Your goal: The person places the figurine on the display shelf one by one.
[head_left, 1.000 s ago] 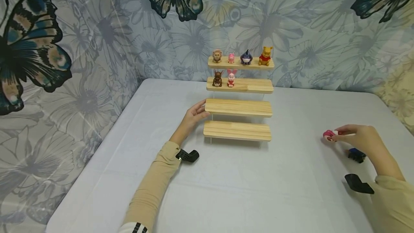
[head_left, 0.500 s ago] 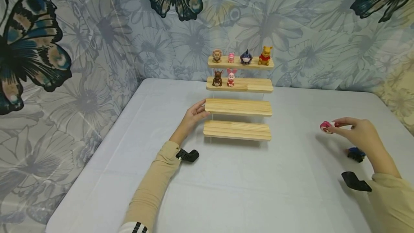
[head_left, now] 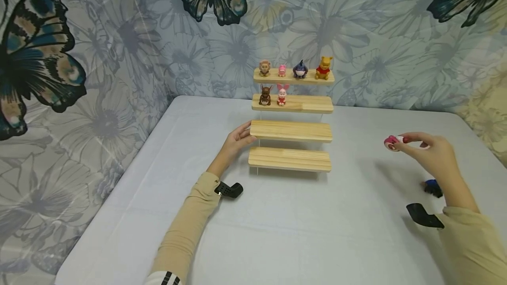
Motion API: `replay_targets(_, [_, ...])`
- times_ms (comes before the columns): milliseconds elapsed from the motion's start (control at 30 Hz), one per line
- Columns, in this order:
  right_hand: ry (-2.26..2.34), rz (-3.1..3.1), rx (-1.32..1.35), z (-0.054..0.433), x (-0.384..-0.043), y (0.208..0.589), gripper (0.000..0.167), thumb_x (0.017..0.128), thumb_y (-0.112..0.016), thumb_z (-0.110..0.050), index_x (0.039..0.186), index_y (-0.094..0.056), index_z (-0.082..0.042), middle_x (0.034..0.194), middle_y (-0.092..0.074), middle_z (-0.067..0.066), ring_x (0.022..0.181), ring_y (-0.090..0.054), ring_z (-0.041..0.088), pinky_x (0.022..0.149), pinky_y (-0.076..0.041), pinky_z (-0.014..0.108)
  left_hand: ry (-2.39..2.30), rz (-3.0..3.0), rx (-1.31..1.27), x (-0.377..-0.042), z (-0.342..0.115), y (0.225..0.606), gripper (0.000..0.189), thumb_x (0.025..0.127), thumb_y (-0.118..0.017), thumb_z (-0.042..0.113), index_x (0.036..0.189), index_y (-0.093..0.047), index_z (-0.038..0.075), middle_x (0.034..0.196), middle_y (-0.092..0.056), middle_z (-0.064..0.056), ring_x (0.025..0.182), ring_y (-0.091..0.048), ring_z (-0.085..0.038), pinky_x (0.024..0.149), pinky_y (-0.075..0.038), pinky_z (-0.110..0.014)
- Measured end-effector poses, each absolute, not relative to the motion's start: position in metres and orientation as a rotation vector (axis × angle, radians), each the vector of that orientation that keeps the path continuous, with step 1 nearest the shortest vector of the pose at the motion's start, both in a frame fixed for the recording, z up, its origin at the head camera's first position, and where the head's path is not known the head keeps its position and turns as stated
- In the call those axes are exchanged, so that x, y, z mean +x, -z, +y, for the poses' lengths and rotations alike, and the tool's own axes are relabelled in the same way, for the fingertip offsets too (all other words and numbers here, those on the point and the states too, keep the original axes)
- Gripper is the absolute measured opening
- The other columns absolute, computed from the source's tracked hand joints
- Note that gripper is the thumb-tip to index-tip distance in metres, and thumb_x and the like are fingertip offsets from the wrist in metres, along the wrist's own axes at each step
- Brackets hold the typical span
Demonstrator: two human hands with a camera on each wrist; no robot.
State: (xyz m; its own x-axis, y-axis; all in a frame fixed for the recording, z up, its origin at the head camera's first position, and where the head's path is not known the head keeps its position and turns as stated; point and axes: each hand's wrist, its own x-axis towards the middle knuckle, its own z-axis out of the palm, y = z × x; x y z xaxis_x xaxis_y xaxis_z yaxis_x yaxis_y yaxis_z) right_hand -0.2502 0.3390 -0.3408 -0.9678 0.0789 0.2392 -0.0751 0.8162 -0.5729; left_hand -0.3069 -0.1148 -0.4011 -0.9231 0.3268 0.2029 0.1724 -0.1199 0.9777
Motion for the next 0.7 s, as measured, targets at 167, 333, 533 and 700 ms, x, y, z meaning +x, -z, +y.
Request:
replay_targets(167, [-0.942, -2.738, -0.019, 0.349, -0.269, 0.358, 0.047, 0.081, -0.062, -0.042, 0.115, -0.059, -0.009, 0.093, -0.053, -0.015, 0.089, -0.038, 0.021, 0.059, -0.034, 0.041, -2.195, 2.014, 0.581, -0.307, -0.116, 0.402, 0.056, 0.088, -0.053, 0.002, 0.138, -0.029, 0.000, 0.127, -0.045, -0.022, 0.112, -0.048, -0.026, 0.095, -0.035, -0.032])
replay_targets(333, [-1.067, -2.769, -0.062, 0.327, -0.261, 0.340, 0.056, 0.082, -0.061, -0.044, 0.120, -0.054, -0.004, 0.101, -0.049, -0.001, 0.093, -0.035, 0.024, 0.062, -0.034, 0.037, -2.205, 1.993, 0.583, -0.307, -0.116, 0.400, 0.056, 0.088, -0.053, 0.001, 0.138, -0.029, 0.000, 0.127, -0.045, -0.022, 0.112, -0.048, -0.025, 0.095, -0.035, -0.032])
replay_targets(533, [-1.137, -2.765, -0.070, 0.311, -0.261, 0.330, 0.053, 0.082, -0.059, -0.045, 0.119, -0.053, -0.008, 0.103, -0.045, 0.002, 0.094, -0.033, 0.023, 0.063, -0.033, 0.037, -2.202, 1.999, 0.579, -0.307, -0.116, 0.400, 0.057, 0.088, -0.053, 0.001, 0.139, -0.028, -0.001, 0.127, -0.045, -0.022, 0.112, -0.047, -0.025, 0.096, -0.035, -0.032])
replay_targets(700, [-1.157, -2.759, -0.052, 0.302, -0.267, 0.327, 0.056, 0.082, -0.060, -0.046, 0.120, -0.052, -0.005, 0.104, -0.045, 0.004, 0.095, -0.032, 0.024, 0.063, -0.032, 0.037, -2.205, 2.001, 0.580, -0.306, -0.116, 0.400, 0.057, 0.087, -0.053, 0.001, 0.138, -0.028, -0.001, 0.126, -0.045, -0.022, 0.111, -0.049, -0.025, 0.096, -0.035, -0.032])
